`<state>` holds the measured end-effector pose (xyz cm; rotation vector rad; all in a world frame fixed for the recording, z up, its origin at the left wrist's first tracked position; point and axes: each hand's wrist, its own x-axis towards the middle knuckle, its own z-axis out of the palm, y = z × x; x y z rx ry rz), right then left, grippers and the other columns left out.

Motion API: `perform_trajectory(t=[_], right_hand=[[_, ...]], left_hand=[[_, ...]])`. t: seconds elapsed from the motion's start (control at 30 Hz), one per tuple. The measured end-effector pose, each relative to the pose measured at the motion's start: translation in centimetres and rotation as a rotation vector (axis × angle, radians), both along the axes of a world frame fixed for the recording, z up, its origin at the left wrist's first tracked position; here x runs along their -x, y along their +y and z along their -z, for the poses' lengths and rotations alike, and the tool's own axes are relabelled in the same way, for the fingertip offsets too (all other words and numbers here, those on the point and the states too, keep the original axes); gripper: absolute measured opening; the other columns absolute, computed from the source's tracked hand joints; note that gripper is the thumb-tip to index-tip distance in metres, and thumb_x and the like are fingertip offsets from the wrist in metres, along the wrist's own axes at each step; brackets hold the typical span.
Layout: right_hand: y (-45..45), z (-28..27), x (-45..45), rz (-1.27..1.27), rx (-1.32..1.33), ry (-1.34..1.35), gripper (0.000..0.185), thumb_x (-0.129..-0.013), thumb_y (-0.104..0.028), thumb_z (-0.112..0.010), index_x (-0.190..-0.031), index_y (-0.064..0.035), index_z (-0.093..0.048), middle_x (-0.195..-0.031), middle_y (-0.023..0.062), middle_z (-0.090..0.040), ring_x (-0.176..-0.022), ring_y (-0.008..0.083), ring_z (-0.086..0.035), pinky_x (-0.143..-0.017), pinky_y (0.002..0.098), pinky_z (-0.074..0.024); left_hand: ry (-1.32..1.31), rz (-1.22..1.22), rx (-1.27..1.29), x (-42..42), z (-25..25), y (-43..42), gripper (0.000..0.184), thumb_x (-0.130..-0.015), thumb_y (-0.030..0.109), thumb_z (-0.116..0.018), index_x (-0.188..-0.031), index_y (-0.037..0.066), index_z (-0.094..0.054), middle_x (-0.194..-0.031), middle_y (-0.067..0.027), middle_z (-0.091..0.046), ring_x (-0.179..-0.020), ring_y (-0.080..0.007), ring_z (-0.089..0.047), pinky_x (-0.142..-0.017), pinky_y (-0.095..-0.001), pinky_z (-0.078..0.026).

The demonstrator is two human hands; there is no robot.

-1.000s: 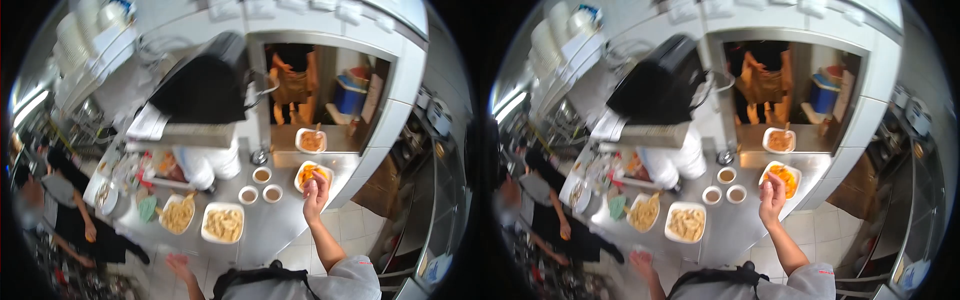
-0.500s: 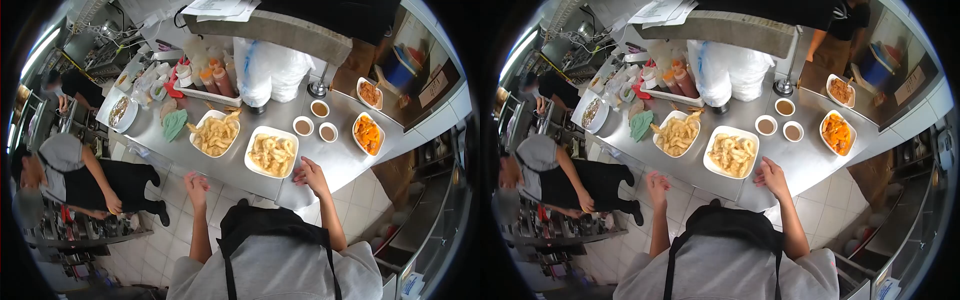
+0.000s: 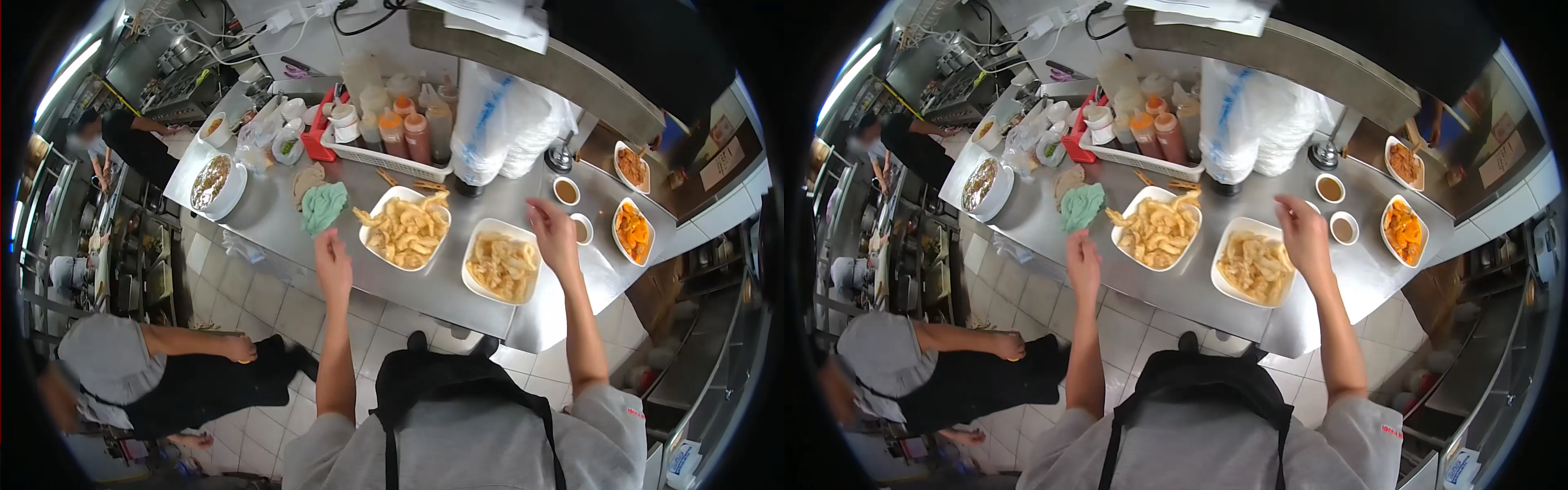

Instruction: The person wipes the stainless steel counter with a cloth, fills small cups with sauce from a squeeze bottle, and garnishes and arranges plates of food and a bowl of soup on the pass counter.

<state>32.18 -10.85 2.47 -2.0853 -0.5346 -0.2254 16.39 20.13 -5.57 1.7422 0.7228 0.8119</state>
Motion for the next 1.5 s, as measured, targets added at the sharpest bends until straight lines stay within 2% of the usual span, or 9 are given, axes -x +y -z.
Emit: perform_trajectory(t=[0.07, 0.2, 0.53, 0.73, 0.8, 0.9, 1.0, 1.13, 1.5], right_hand=[[5.1, -0.9, -1.7, -0.207, 0.047, -0.037, 0.012, -0.079, -0.007, -0.055, -0.086, 0.0013, -0.062, -0.078, 0.0174, -0.061, -0.061, 0.0264, -0.059, -0.057, 0.0324, -0.0453], [16.4, 0.0, -5.0, -0.572, 0.324, -0.135, 0.012, -0.075, -0.007, -0.054, -0.076, 0.0027, -0.061, -0.079, 0.0204, -0.060, -0.070, 0.0374, -0.058, -0.062, 0.0398, -0.0468], [33.0, 9.6, -7.7, -0.562, 1.045, -0.376, 0.016, -0.077, -0.009, -0.047, -0.079, -0.0020, -0.061, -0.080, 0.0179, -0.061, -0.080, 0.0310, -0.062, -0.066, 0.0407, -0.0511], [32.2, 5.2, -4.4, -0.555, 0.737, -0.397, 0.009, -0.071, -0.007, -0.050, -0.075, -0.0008, -0.055, -0.074, 0.0194, -0.057, -0.072, 0.0316, -0.059, -0.061, 0.0420, -0.0472], [26.1, -1.2, -0.9, -0.620, 0.372, -0.516, 0.016, -0.070, -0.004, -0.053, -0.085, 0.0000, -0.056, -0.078, 0.0180, -0.056, -0.072, 0.0306, -0.058, -0.061, 0.0390, -0.0479], [13.0, -6.9, 1.5, -0.200, 0.143, -0.128, 0.034, -0.068, 0.001, -0.059, -0.102, 0.0013, -0.057, -0.093, 0.0118, -0.060, -0.078, 0.0165, -0.059, -0.065, 0.0286, -0.0486], [0.2, -4.0, 1.6, 0.429, 0.120, -0.179, 0.018, -0.076, -0.005, -0.058, -0.091, 0.0042, -0.059, -0.075, 0.0081, -0.063, -0.067, 0.0102, -0.059, -0.061, 0.0236, -0.0461], [-6.3, 6.2, 2.4, 0.635, -0.152, -0.119, 0.017, -0.079, -0.008, -0.059, -0.088, 0.0056, -0.060, -0.074, 0.0062, -0.063, -0.064, 0.0089, -0.055, -0.059, 0.0220, -0.0447], [-4.7, 8.0, 0.6, 0.439, -0.309, -0.008, 0.020, -0.073, -0.010, -0.063, -0.088, 0.0035, -0.060, -0.077, 0.0123, -0.064, -0.068, 0.0154, -0.062, -0.061, 0.0271, -0.0496]], left_hand=[[-0.014, -0.039, -0.221, -3.2, 1.1, 4.7, 0.016, -0.086, 0.011, -0.043, -0.098, 0.004, -0.052, -0.074, -0.0066, -0.053, -0.056, -0.0102, -0.051, -0.048, -0.0249, -0.040], [0.144, 0.064, -0.049, -4.5, -1.7, 7.3, 0.017, -0.086, 0.013, -0.045, -0.098, 0.004, -0.054, -0.070, -0.0069, -0.053, -0.050, -0.0111, -0.050, -0.045, -0.0264, -0.039], [-0.081, -0.151, 0.331, 6.4, 3.1, 5.1, 0.018, -0.089, 0.013, -0.043, -0.100, 0.003, -0.054, -0.065, 0.0002, -0.048, -0.046, -0.0030, -0.038, -0.041, -0.0181, -0.032], [-0.069, -0.005, 0.444, 9.9, 3.3, 0.5, 0.018, -0.089, 0.011, -0.042, -0.100, 0.002, -0.053, -0.061, 0.0022, -0.043, -0.048, -0.0022, -0.036, -0.041, -0.0177, -0.030], [0.059, 0.274, 0.496, 10.6, 3.7, -1.7, 0.019, -0.089, 0.011, -0.042, -0.102, 0.002, -0.052, -0.062, 0.0019, -0.044, -0.049, -0.0029, -0.038, -0.043, -0.0175, -0.032], [0.148, 0.811, 0.502, 8.2, 2.6, -6.8, 0.024, -0.090, 0.014, -0.042, -0.109, 0.001, -0.048, -0.068, -0.0021, -0.051, -0.053, -0.0068, -0.047, -0.048, -0.0195, -0.038], [0.187, 1.040, 0.497, 3.4, 3.6, -11.3, 0.034, -0.090, 0.017, -0.043, -0.121, 0.003, -0.037, -0.078, -0.0075, -0.054, -0.057, -0.0111, -0.054, -0.051, -0.0215, -0.043], [0.197, 1.047, 0.714, -1.8, 5.4, -13.8, 0.049, -0.090, 0.019, -0.042, -0.131, 0.008, -0.018, -0.089, -0.0139, -0.054, -0.058, -0.0153, -0.057, -0.050, -0.0229, -0.046], [0.207, 1.032, 0.680, -4.1, 4.9, -15.2, 0.026, -0.086, 0.005, -0.027, -0.111, 0.002, -0.032, -0.092, -0.0160, -0.055, -0.065, -0.0214, -0.059, -0.054, -0.0275, -0.048]])
